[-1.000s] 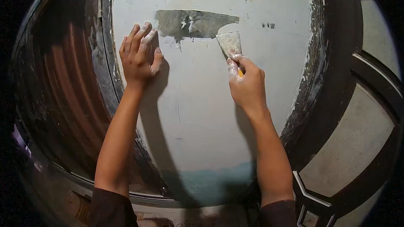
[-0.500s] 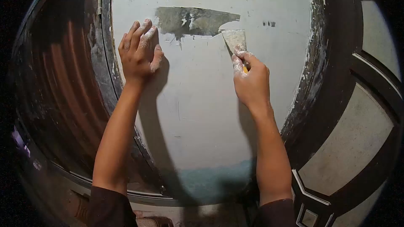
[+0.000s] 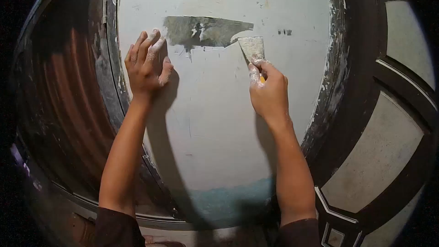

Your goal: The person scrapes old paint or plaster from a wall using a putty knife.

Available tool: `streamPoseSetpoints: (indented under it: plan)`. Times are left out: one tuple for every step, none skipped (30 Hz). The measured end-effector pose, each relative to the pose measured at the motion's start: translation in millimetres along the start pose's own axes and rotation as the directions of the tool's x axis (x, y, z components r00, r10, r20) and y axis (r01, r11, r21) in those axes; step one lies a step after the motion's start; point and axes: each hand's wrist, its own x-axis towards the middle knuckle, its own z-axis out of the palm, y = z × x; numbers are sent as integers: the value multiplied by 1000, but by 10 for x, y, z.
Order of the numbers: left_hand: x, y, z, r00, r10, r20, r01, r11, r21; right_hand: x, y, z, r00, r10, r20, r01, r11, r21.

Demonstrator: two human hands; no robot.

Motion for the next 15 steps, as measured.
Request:
streamPoseSetpoints:
  plan:
    - [-3,8,2,1000,-5,0,5,1000,-1,34,-34,1,1000,13,14,-13,1000,-25]
    - [-5,16,-3,1000,-11,2,11,1000,-2,64,-70,-2,999,28,30,-26,998,-49]
    - [-2,25,-13,1000,-11,4,11,1000,-3,62,-62,-3,999,31,30,-29,998,-49]
    - [-4,32,-22,1000,-13,13,13,1000,1,53,-48,-1,999,26,28,-25,999,-44]
    - [1,30,-24,1000,-14,18,14,1000,6,56,-38,7,1000,18,24,-17,999,-38]
    - [4,29,-25,1000,-14,16,13,1000,6,63,-15,16,1000,17,23,-16,999,-38]
    - [4,34,-25,1000,-15,13,15,1000,5,68,24,20,1000,-8,13,8,999,-32]
    - [7,41,-21,1000,-16,9,16,1000,5,80,46,17,999,-33,3,33,999,-27]
    - [3,25,-4,1000,-9,-7,9,1000,1,107,27,46,1000,12,3,-12,1000,0]
    - [-4,10,5,1000,-10,-4,10,1000,-3,100,23,39,1000,16,3,-16,1000,-3]
    - [-12,-4,8,1000,-7,-4,7,1000,-2,95,10,26,999,37,20,-37,999,-3]
    - [-6,-9,14,1000,-3,-7,3,1000,-1,101,-13,9,998,55,34,-55,998,-3]
    - [2,11,6,1000,-24,1,24,1000,-10,65,-65,-43,994,89,61,-87,995,-46]
    - [14,6,13,1000,-20,-7,20,1000,-13,46,-15,-20,999,25,23,-24,998,-50]
    - [6,3,8,1000,-15,-6,15,1000,-3,59,-33,-12,1000,15,15,-14,999,-41]
